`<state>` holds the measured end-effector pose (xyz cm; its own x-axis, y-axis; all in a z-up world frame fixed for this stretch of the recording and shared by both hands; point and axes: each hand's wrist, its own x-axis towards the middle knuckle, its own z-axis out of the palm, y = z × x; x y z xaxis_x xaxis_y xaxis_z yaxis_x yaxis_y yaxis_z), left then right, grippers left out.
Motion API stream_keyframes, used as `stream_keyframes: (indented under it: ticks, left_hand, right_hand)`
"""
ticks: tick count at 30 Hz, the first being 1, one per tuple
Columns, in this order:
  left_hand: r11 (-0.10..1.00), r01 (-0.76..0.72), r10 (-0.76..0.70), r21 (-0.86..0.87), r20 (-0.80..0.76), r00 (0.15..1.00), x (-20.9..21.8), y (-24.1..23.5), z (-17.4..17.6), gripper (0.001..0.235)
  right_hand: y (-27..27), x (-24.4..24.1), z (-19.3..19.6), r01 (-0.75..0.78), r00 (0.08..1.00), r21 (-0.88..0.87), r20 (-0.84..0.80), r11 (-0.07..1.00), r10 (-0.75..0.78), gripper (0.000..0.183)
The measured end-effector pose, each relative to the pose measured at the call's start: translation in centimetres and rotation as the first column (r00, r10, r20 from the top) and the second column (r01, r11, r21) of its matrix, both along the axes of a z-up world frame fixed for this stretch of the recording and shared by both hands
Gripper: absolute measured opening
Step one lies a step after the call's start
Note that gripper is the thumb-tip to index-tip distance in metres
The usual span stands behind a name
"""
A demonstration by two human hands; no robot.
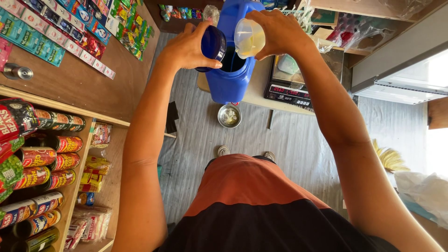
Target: The person refills a large blue container with cooking oil from a small measuring cup and then portions oil into a small plastic bag using a funnel.
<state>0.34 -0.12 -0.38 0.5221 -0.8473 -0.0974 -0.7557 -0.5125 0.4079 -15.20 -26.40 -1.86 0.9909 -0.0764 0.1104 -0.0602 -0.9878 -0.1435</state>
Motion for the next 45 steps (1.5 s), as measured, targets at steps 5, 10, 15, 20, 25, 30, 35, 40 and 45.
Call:
stream_keyframes:
  ticks: [5, 10, 15, 20, 25, 30, 35, 40, 45]
  left_hand:
    - [1.0, -0.01, 0.01, 0.004, -0.007, 1.0, 0.0, 0.0, 0.0, 0.123]
    - [1.0, -0.004, 0.004, -0.002, 0.006, 1.0, 0.2, 0.0, 0.0, 0.124]
    - [1.0, 0.001, -0.001, 0.004, 0.015, 1.0, 0.1, 0.0, 0.1, 0.124]
    - [1.0, 0.003, -0.003, 0.007, 0.014, 1.0, 0.1, 0.0, 0.2, 0.123]
    - [1.0, -0.002, 0.002, 0.0, 0.007, 1.0, 0.1, 0.1, 0.1, 0.123]
    - [1.0, 0.002, -0.002, -0.03, 0.009, 1.0, 0.6, 0.3, 0.2, 0.122]
    - [0.998, -0.01, 0.011, -0.054, 0.029, 1.0, 1.1, 0.7, 0.7, 0.121]
    - [0.997, 0.004, 0.0, -0.082, 0.048, 0.999, 0.8, 0.8, 0.9, 0.121]
    - [0.999, 0.029, -0.026, -0.038, 0.075, 0.997, -0.2, 0.2, 1.7, 0.119]
  right_hand:
    - [-0.4, 0.0, -0.2, -0.015, 1.0, 0.02, 0.017, 1.0, 0.014, 0.114]
    - [-0.2, -0.1, 0.1, -0.041, 0.999, 0.063, 0.032, 0.997, 0.039, 0.114]
    - [0.5, -0.1, 0.9, -0.043, 0.999, -0.01, 0.01, 0.999, 0.043, 0.111]
    - [0.5, 0.1, 0.7, -0.032, 0.999, -0.017, -0.006, 0.999, 0.032, 0.11]
    - [0.5, 0.1, 1.2, -0.022, 1.0, -0.026, -0.017, 0.999, 0.022, 0.11]
    - [-1.3, 0.3, 0.3, -0.173, 0.984, 0.258, 0.074, 0.95, 0.16, 0.105]
    - [-1.7, -0.6, -0.2, -0.255, 0.965, 0.643, 0.217, 0.722, 0.148, 0.098]
    - [-1.6, -0.9, -0.3, -0.342, 0.931, 0.744, 0.352, 0.573, 0.099, 0.093]
    - [-3.1, -0.3, -0.7, -0.327, 0.917, 0.806, 0.397, 0.494, -0.042, 0.069]
